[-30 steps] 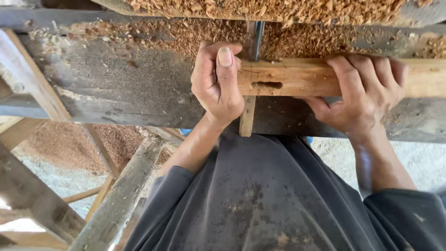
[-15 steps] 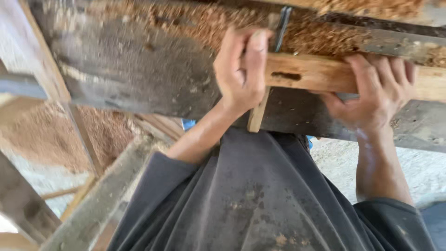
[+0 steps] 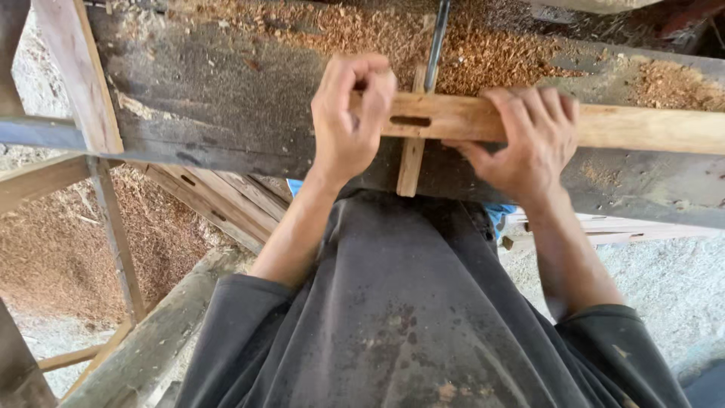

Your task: The person uses a chisel and hammer to carve rectangular notches into a wooden plank. They repeatedly strike the chisel to remove wood chips, then clear debris and reposition the plank to continue carving along marked lines.

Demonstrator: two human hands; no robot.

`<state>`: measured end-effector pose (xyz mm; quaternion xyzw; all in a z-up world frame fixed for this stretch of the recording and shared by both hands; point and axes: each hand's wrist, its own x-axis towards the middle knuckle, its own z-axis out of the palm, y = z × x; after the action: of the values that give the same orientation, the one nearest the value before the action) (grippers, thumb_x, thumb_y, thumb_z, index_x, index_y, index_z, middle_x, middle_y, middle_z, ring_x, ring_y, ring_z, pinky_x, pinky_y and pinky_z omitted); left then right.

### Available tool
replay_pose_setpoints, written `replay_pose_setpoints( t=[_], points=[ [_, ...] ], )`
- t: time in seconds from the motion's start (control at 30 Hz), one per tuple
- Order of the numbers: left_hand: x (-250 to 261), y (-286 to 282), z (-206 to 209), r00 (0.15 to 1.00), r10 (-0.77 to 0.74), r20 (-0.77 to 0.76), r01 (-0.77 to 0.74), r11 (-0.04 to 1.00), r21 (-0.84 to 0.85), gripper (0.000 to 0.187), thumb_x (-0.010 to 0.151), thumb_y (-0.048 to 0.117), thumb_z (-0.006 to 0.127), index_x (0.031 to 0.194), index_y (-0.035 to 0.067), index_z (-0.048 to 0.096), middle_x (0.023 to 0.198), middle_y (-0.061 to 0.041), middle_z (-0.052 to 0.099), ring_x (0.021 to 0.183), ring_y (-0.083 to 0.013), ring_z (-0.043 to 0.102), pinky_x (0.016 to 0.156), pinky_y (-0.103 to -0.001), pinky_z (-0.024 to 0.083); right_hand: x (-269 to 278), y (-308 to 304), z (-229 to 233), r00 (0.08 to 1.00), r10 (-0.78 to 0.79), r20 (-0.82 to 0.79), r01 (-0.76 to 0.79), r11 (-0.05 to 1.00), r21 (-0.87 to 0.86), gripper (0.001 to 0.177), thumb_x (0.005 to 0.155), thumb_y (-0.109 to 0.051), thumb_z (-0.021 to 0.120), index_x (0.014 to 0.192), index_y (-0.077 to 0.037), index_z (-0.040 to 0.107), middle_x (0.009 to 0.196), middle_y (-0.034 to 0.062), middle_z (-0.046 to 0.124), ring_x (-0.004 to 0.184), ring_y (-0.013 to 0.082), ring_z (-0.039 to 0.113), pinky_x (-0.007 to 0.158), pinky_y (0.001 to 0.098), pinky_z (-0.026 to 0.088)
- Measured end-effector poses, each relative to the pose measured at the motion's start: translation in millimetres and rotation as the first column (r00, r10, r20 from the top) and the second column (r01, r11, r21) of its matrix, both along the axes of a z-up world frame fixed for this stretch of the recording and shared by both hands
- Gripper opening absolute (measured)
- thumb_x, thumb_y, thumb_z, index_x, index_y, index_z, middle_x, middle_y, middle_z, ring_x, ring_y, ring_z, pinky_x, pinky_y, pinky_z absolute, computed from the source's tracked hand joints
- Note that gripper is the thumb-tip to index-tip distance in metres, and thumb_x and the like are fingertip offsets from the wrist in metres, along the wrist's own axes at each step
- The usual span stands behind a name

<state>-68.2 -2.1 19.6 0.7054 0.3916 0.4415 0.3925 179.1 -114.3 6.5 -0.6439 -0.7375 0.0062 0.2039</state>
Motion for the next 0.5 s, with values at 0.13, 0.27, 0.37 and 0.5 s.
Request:
replay_pose_setpoints(
  t=[0.13,0.27,0.37,0.5],
  points=[
    [-51.4,-34.2,25.7,0.908,-0.172,-0.381,0.217,0.973,0.077,0.056,0.092,0.036,0.082,0.129,0.002,0.059,0.115,-0.011,0.061,0.105,-0.0292,0.062,0.089,-0.040,0.053,-37.1,-40.9,9.5,0.999,-0.019,-0.046,0.021,0.999,0.045,0.060,0.091,-0.044,0.098,0.130,-0.011,0.066,0.125,0.0057,0.069,0.118,0.0257,0.062,0.108,0.0433,0.041],
    [-82.8,-48.5,42.3,0.857,-0.247,-0.453,0.308,0.949,0.065,0.066,0.086,0.037,0.090,0.133,0.004,0.059,0.121,-0.013,0.060,0.112,-0.0315,0.060,0.095,-0.041,0.053,-62.8,-58.8,16.9,0.997,0.024,-0.072,-0.013,0.989,0.150,0.057,0.093,-0.036,0.098,0.129,-0.009,0.063,0.136,0.0072,0.065,0.128,0.0290,0.060,0.111,0.0449,0.038],
    [-89.9,-56.9,44.6,0.839,-0.208,-0.502,0.301,0.947,0.110,0.071,0.081,0.032,0.093,0.137,0.004,0.059,0.122,-0.010,0.059,0.112,-0.0302,0.059,0.097,-0.041,0.053,-75.2,-77.8,17.1,0.991,0.075,-0.113,-0.061,0.990,0.129,0.061,0.092,-0.038,0.093,0.133,-0.005,0.062,0.141,0.0115,0.061,0.134,0.0309,0.057,0.114,0.0453,0.037],
    [-103.1,-67.5,42.3,0.769,-0.158,-0.619,0.329,0.929,0.171,0.073,0.082,0.028,0.094,0.140,0.003,0.059,0.122,-0.009,0.055,0.111,-0.0258,0.057,0.098,-0.038,0.053,-61.3,-96.5,11.0,0.982,0.069,-0.175,-0.049,0.992,0.115,0.067,0.092,-0.045,0.090,0.136,-0.004,0.062,0.143,0.0149,0.060,0.137,0.0333,0.051,0.121,0.0481,0.038]
  ],
)
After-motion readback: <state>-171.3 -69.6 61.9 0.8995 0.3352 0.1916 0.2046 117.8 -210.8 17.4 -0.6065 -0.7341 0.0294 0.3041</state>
